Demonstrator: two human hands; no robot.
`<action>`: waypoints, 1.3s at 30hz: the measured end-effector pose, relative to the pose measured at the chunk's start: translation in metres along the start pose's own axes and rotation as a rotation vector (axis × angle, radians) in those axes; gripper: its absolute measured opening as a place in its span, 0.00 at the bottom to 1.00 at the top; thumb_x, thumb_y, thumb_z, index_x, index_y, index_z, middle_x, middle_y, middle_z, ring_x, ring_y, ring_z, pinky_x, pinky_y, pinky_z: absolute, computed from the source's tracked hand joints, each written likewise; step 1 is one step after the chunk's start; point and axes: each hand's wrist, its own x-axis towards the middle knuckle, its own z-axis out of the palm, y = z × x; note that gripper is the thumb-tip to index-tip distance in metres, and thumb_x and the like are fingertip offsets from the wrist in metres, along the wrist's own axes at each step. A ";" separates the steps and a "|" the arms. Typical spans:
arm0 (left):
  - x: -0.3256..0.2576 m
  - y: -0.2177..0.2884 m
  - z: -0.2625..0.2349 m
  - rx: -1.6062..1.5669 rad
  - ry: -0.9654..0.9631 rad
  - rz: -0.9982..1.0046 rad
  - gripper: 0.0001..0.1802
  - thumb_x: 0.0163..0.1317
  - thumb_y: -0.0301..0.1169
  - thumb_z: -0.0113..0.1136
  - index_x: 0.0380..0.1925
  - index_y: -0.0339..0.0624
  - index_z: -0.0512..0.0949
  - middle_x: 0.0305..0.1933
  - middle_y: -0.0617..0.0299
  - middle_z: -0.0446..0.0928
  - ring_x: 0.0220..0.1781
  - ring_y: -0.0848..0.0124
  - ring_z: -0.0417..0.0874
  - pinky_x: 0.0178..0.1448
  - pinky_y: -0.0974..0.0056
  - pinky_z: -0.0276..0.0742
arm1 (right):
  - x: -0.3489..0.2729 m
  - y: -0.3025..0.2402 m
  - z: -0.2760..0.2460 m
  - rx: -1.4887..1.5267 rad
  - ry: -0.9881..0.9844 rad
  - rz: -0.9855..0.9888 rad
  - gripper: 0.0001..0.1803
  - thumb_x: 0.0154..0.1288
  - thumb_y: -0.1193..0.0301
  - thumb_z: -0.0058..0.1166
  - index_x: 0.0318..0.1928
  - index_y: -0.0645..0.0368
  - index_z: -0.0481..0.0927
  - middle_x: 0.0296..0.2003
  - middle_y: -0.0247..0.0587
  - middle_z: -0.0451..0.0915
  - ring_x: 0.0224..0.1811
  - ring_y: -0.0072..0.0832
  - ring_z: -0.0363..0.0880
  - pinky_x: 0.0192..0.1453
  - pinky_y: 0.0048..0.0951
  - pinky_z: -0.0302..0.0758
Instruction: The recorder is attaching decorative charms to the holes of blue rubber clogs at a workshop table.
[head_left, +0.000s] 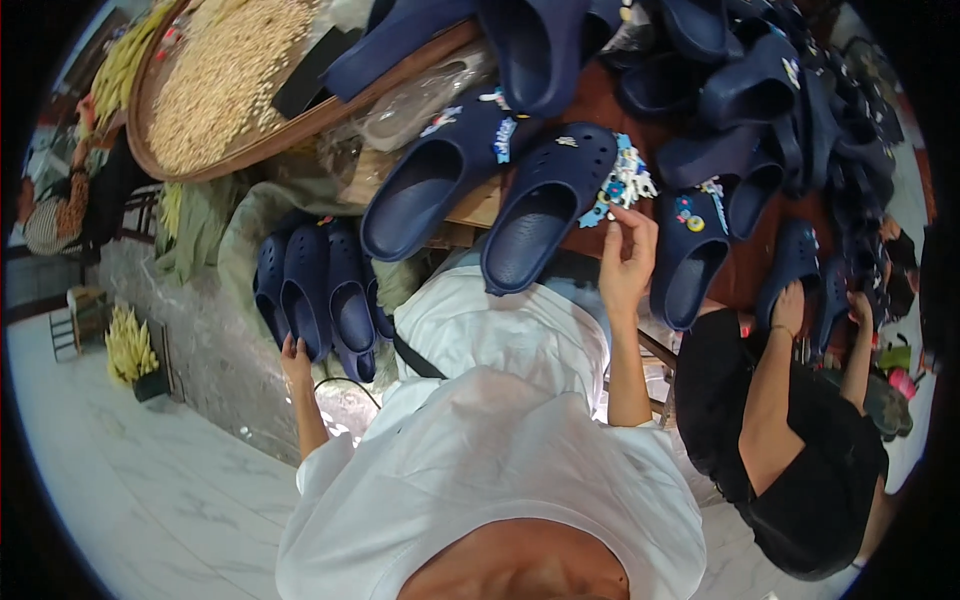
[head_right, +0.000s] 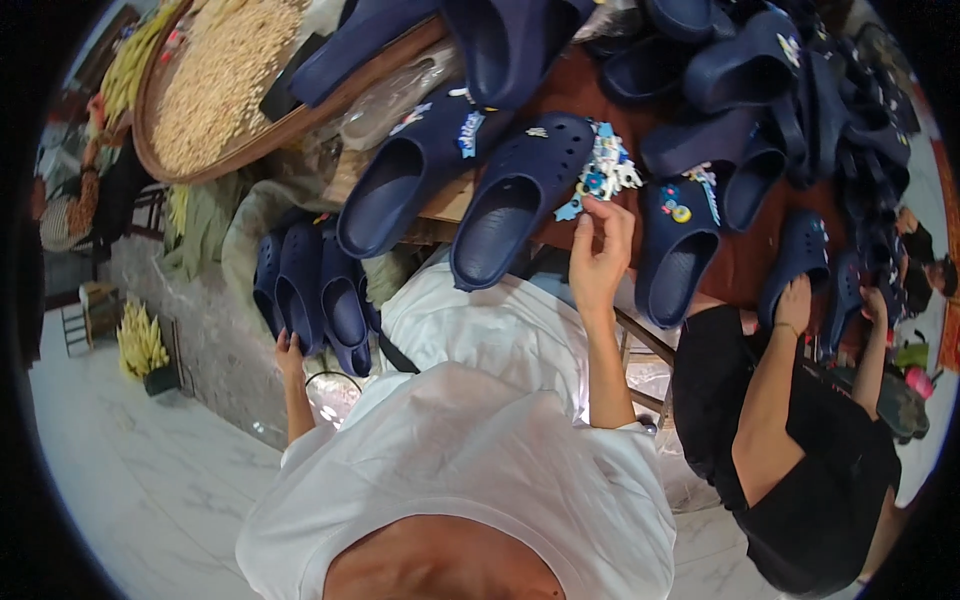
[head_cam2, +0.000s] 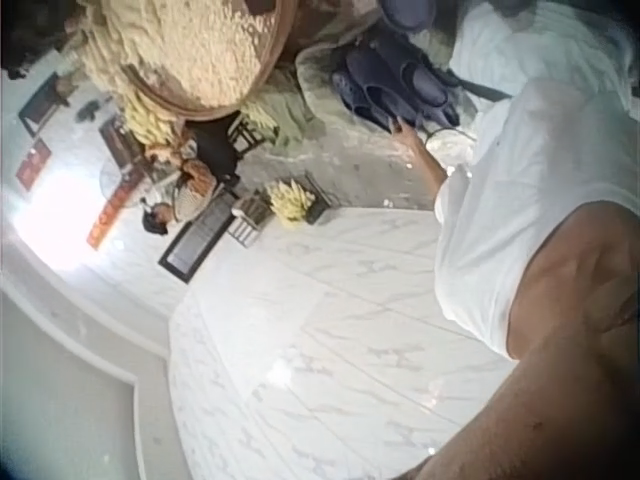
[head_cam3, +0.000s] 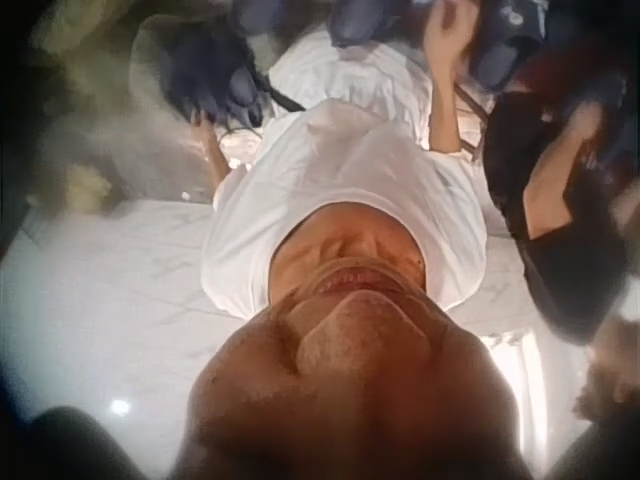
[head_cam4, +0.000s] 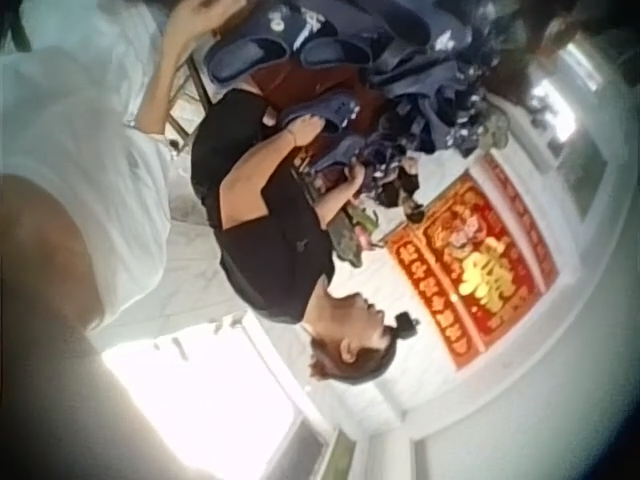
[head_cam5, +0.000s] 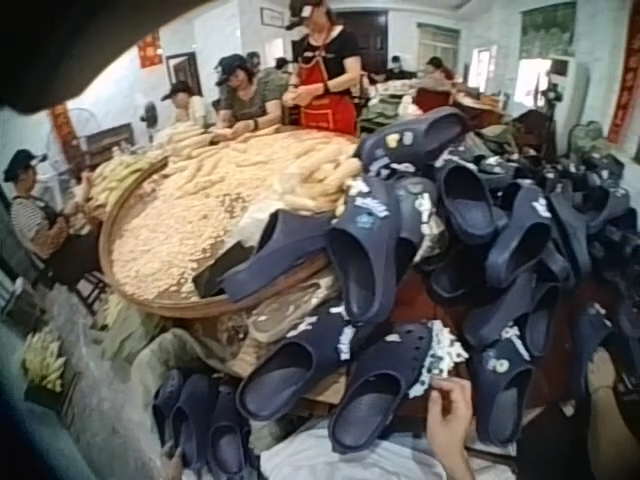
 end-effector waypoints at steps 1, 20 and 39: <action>0.004 -0.002 0.005 -0.001 -0.022 0.007 0.25 0.66 0.27 0.57 0.63 0.34 0.68 0.49 0.55 0.80 0.47 0.72 0.80 0.52 0.72 0.73 | -0.001 0.003 -0.003 -0.005 0.003 0.001 0.09 0.64 0.79 0.52 0.44 0.62 0.80 0.42 0.43 0.75 0.48 0.35 0.75 0.55 0.30 0.70; -0.078 0.215 0.120 -0.036 -0.048 0.652 0.10 0.70 0.24 0.51 0.47 0.33 0.78 0.45 0.59 0.80 0.45 0.76 0.80 0.52 0.71 0.75 | 0.010 0.038 -0.031 -0.296 -0.021 0.093 0.12 0.66 0.79 0.51 0.50 0.63 0.74 0.45 0.48 0.72 0.45 0.37 0.78 0.47 0.32 0.75; -0.251 0.346 0.345 -0.517 -1.157 -0.051 0.28 0.62 0.31 0.55 0.60 0.27 0.66 0.62 0.53 0.70 0.65 0.69 0.67 0.69 0.64 0.59 | 0.034 0.034 -0.023 0.062 -0.031 0.215 0.06 0.66 0.75 0.57 0.41 0.62 0.76 0.32 0.34 0.77 0.32 0.18 0.74 0.32 0.20 0.71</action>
